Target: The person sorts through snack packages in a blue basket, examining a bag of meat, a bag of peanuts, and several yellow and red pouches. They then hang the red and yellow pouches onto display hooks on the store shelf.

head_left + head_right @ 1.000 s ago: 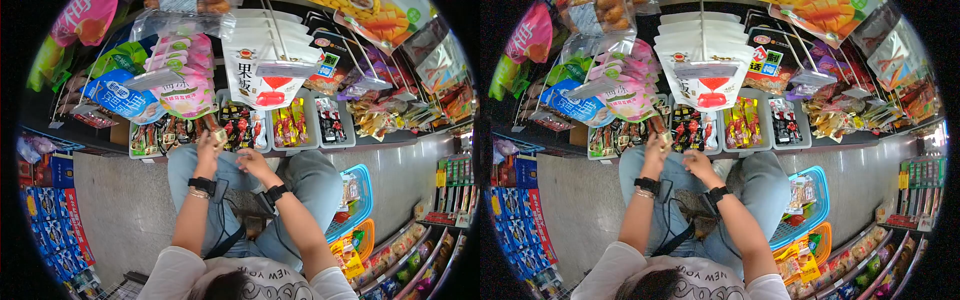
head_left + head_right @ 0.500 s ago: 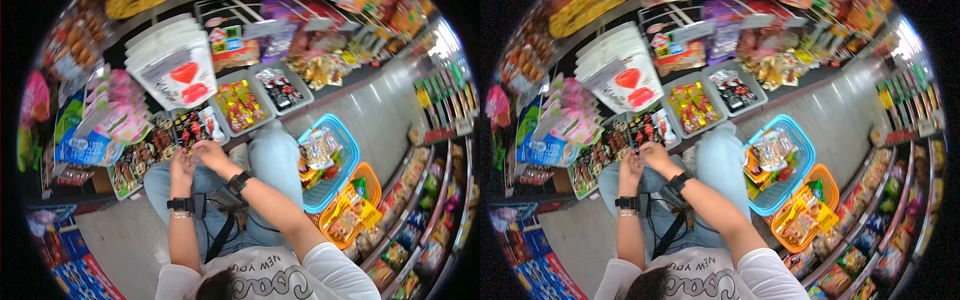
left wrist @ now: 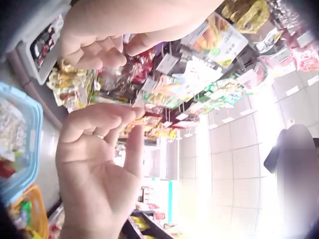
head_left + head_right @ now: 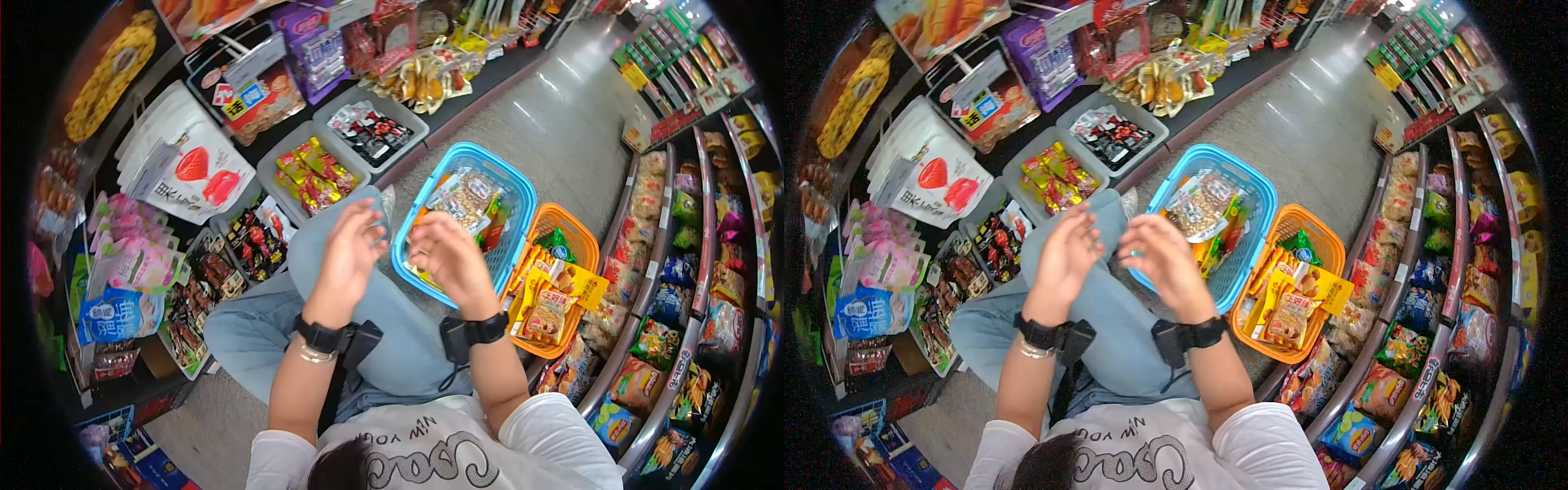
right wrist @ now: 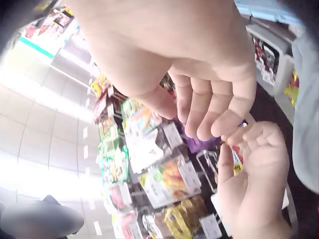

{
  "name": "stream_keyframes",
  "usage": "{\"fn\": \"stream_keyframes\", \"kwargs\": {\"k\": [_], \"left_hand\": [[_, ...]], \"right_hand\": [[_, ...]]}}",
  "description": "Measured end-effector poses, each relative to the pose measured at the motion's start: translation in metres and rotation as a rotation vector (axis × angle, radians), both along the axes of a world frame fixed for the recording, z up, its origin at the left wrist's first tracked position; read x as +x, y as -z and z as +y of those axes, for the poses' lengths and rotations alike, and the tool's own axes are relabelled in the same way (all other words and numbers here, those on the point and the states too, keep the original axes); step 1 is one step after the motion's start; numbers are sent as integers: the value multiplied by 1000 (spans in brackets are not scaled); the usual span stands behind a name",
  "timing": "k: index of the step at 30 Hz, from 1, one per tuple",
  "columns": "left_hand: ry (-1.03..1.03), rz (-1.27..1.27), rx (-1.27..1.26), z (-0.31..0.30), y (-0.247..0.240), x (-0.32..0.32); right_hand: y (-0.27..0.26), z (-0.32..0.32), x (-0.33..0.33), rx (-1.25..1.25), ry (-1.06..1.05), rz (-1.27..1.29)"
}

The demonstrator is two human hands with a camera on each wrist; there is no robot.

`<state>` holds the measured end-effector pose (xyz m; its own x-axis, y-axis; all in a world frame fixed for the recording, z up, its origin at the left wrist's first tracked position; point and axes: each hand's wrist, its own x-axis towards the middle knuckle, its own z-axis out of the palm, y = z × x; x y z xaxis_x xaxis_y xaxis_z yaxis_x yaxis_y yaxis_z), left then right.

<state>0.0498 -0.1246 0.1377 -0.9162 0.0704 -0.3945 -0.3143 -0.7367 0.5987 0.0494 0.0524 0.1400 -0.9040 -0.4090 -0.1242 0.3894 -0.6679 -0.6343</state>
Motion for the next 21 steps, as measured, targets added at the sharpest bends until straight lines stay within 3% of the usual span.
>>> {"fn": "stream_keyframes", "kwargs": {"k": [3,9,13,17,21], "left_hand": [[105,3,4,47,-4,-21],[157,4,-15,105,-9,-55],[205,-149,9,136,54,-77],[221,-560,126,153,137,-78],[249,-537,-187,161,163,-70]], "right_hand": [[34,58,-9,-77,210,-132],[123,124,-7,149,406,-474],[199,142,-10,189,382,-773],[251,143,-18,300,411,-982],[282,144,-21,343,439,-1011]]}}
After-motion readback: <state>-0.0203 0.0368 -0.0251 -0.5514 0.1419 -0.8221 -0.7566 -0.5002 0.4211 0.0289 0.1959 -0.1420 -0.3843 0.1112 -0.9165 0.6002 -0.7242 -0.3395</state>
